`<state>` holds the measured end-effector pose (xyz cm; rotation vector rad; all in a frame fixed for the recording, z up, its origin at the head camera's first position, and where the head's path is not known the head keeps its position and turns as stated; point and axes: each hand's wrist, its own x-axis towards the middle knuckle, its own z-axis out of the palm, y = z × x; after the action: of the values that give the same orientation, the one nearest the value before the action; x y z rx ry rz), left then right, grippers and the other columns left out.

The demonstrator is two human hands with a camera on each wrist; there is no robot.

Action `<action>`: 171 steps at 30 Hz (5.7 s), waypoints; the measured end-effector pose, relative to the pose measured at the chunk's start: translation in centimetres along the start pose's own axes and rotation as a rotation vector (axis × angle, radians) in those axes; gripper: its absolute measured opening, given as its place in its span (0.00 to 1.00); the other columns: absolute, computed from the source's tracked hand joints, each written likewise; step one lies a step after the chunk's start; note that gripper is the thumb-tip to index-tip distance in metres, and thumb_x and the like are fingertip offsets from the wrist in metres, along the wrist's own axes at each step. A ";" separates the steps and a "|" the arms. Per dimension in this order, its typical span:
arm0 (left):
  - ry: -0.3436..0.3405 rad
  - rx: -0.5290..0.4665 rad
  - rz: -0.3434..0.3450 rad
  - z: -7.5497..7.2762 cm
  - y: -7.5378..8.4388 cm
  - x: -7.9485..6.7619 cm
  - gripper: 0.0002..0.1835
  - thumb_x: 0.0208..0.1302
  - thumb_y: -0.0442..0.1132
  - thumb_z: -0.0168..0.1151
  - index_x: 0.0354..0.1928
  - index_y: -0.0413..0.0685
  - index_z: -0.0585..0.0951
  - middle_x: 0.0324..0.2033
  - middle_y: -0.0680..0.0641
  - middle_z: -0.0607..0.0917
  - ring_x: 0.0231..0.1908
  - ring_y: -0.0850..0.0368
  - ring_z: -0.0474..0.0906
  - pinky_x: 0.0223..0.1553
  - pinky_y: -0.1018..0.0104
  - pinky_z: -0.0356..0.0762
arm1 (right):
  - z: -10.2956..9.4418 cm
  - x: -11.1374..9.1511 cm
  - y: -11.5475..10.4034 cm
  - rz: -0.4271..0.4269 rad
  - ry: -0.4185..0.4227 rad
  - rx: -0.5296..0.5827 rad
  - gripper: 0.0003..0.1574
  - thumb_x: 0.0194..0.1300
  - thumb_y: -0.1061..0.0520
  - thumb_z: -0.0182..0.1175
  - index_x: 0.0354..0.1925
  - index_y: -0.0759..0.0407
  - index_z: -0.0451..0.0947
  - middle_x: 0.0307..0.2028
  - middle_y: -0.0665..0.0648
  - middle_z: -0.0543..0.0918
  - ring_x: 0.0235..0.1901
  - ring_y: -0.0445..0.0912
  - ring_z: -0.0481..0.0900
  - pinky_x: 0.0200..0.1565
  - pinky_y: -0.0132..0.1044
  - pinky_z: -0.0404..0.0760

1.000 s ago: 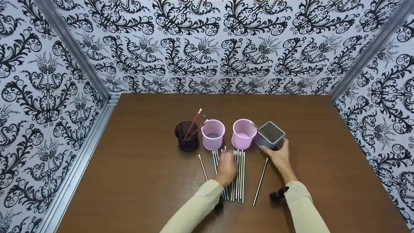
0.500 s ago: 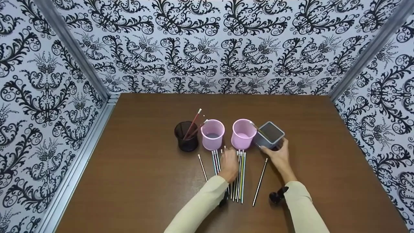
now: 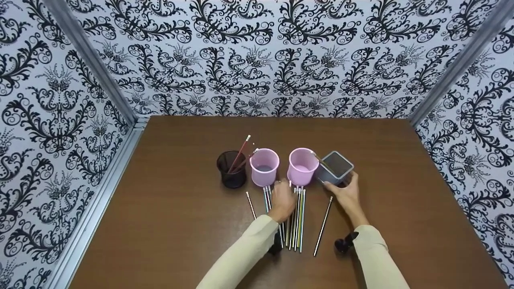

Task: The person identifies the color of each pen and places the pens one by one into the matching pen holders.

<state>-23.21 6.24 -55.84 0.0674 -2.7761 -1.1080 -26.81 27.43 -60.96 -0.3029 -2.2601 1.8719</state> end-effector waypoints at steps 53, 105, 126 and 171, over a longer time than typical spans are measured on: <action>0.068 -0.604 -0.022 -6.2 8.8 5.4 0.11 0.61 0.32 0.60 0.46 0.43 0.74 0.36 0.44 0.87 0.34 0.58 0.83 0.33 0.73 0.80 | 0.0 0.1 0.2 -0.012 0.020 -0.033 0.56 0.54 0.68 0.71 0.71 0.70 0.50 0.67 0.74 0.66 0.69 0.62 0.66 0.72 0.49 0.64; 0.091 -0.554 0.123 -2.1 7.4 5.3 0.07 0.67 0.35 0.63 0.43 0.41 0.83 0.36 0.43 0.90 0.35 0.57 0.88 0.38 0.76 0.82 | 0.1 -0.1 0.2 -0.021 0.018 -0.008 0.56 0.53 0.66 0.74 0.71 0.67 0.51 0.66 0.69 0.68 0.67 0.57 0.68 0.65 0.36 0.66; -0.030 -0.447 0.199 -1.5 6.5 5.1 0.06 0.65 0.30 0.62 0.36 0.36 0.87 0.24 0.43 0.86 0.16 0.64 0.77 0.19 0.80 0.72 | 0.1 0.0 0.3 -0.012 0.027 -0.044 0.56 0.54 0.64 0.74 0.72 0.67 0.51 0.67 0.70 0.67 0.69 0.59 0.67 0.72 0.48 0.63; 0.247 -0.285 0.238 -6.1 -3.5 1.2 0.05 0.60 0.37 0.70 0.34 0.44 0.83 0.31 0.45 0.88 0.30 0.54 0.86 0.34 0.67 0.84 | -1.2 -3.0 -1.1 0.077 0.023 -0.046 0.62 0.58 0.65 0.70 0.73 0.75 0.38 0.71 0.79 0.55 0.74 0.68 0.55 0.77 0.52 0.56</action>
<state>-23.49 -0.58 -53.68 -0.1454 -2.3169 -1.3165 -23.62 27.57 -59.67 -0.4213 -2.3108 1.8445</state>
